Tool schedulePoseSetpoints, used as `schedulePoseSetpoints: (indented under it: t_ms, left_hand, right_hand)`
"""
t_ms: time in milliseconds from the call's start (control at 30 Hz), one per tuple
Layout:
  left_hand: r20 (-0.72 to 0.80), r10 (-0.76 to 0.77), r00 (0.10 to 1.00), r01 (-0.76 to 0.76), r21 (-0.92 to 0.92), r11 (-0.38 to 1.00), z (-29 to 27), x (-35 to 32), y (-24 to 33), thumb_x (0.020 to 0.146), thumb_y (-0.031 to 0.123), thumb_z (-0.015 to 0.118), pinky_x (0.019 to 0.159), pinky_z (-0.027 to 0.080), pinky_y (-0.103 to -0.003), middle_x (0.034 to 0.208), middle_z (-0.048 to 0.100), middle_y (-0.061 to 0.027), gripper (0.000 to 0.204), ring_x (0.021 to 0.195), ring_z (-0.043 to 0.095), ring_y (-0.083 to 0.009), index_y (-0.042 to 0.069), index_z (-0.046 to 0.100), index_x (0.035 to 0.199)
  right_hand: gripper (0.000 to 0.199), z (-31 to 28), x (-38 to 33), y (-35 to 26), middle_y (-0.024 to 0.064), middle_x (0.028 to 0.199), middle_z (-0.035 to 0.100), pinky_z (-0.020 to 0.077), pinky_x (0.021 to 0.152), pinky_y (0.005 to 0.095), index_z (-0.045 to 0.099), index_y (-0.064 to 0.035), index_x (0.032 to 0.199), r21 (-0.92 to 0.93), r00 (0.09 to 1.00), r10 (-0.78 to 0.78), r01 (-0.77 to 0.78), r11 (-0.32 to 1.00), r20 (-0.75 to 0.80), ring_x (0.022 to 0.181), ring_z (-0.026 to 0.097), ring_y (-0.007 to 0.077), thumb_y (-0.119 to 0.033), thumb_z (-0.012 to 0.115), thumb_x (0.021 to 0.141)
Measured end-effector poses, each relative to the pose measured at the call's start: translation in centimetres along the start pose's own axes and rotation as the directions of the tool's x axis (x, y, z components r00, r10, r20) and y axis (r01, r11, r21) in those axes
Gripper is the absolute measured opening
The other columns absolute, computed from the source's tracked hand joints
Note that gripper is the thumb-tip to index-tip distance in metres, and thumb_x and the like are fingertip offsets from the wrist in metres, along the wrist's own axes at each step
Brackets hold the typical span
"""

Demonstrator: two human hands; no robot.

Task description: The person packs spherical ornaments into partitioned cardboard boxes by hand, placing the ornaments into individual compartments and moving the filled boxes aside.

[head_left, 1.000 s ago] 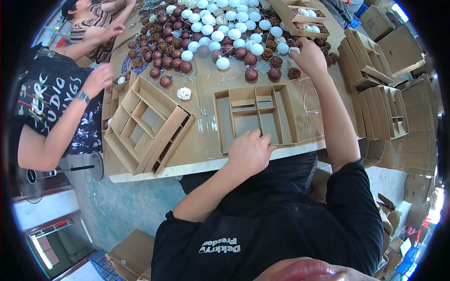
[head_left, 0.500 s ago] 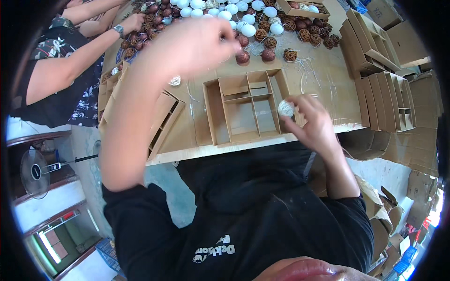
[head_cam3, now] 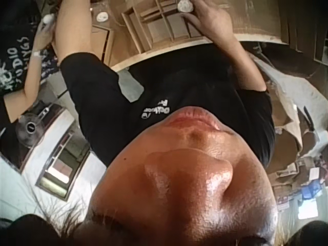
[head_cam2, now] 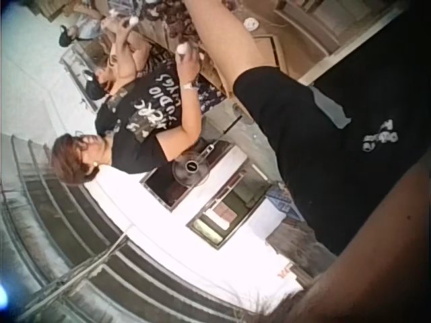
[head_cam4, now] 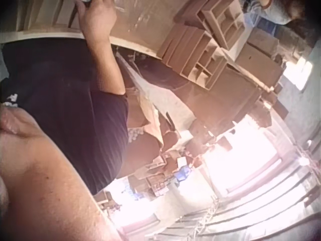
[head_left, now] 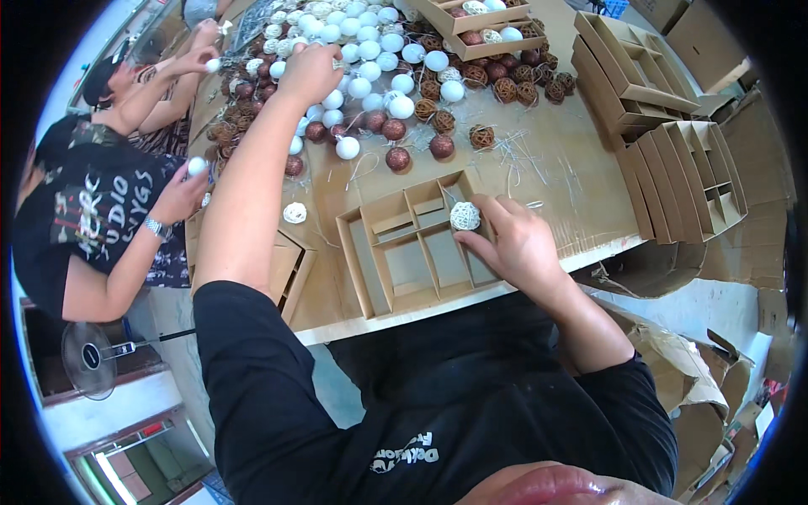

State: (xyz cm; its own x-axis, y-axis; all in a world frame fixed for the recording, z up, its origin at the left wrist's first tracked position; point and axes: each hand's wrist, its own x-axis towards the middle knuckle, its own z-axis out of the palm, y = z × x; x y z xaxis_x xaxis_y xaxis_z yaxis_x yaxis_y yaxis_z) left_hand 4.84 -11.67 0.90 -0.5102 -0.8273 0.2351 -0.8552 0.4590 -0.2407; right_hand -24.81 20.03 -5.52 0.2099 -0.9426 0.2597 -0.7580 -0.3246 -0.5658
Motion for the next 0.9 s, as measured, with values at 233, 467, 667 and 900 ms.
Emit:
schedulePoseSetpoints:
  t_ms: [233,467,667,900]
  left_hand:
    - [0.365,0.179,0.914,0.056,-0.549,0.834,-7.4,-5.0,8.9,0.090,0.036,0.080,0.066,0.050,-0.040,0.077,0.070,-0.0145,0.037,0.068,0.064,-0.0275,0.000,0.067,0.089]
    - [0.278,0.287,0.917,-0.199,-0.303,0.932,-2.1,-9.2,13.0,0.089,0.019,0.078,0.087,0.059,-0.049,0.118,0.063,-0.0173,0.035,0.106,0.068,-0.0395,0.003,0.061,0.115]
    - [0.200,0.102,0.974,0.047,-0.625,0.779,-12.4,-14.8,12.1,0.094,0.015,0.075,0.084,0.055,-0.034,0.105,0.072,-0.0105,0.028,0.092,0.071,-0.0199,0.003,0.065,0.118]
    - [0.415,0.051,0.908,0.303,-0.737,0.604,-11.0,-23.1,8.6,0.097,0.002,0.069,0.093,0.056,-0.032,0.110,0.074,-0.0087,0.029,0.103,0.071,-0.0161,-0.002,0.067,0.125]
  right_hand:
    - [0.044,-2.8,2.4,0.1,0.0176,0.100,0.071,0.0583,0.076,0.0469,0.065,-0.0057,0.125,0.129,0.979,0.181,-0.191,0.973,0.089,0.090,0.073,0.0374,-0.037,0.076,0.095]
    - [0.040,3.0,14.2,4.8,0.0209,0.096,0.074,0.0602,0.079,0.0517,0.071,-0.0074,0.116,-0.132,1.000,-0.028,0.028,0.991,0.003,0.093,0.073,0.0400,-0.037,0.076,0.090]
    - [0.036,-2.0,11.2,3.4,0.0143,0.101,0.075,0.0581,0.080,0.0438,0.072,-0.0083,0.118,0.037,0.977,-0.175,0.180,0.983,-0.120,0.092,0.072,0.0346,-0.031,0.078,0.090]
    - [0.031,-5.1,-1.5,0.5,0.0104,0.105,0.067,0.0589,0.076,0.0393,0.073,-0.0093,0.117,0.168,0.957,-0.286,0.276,0.947,0.041,0.088,0.071,0.0302,-0.017,0.083,0.088]
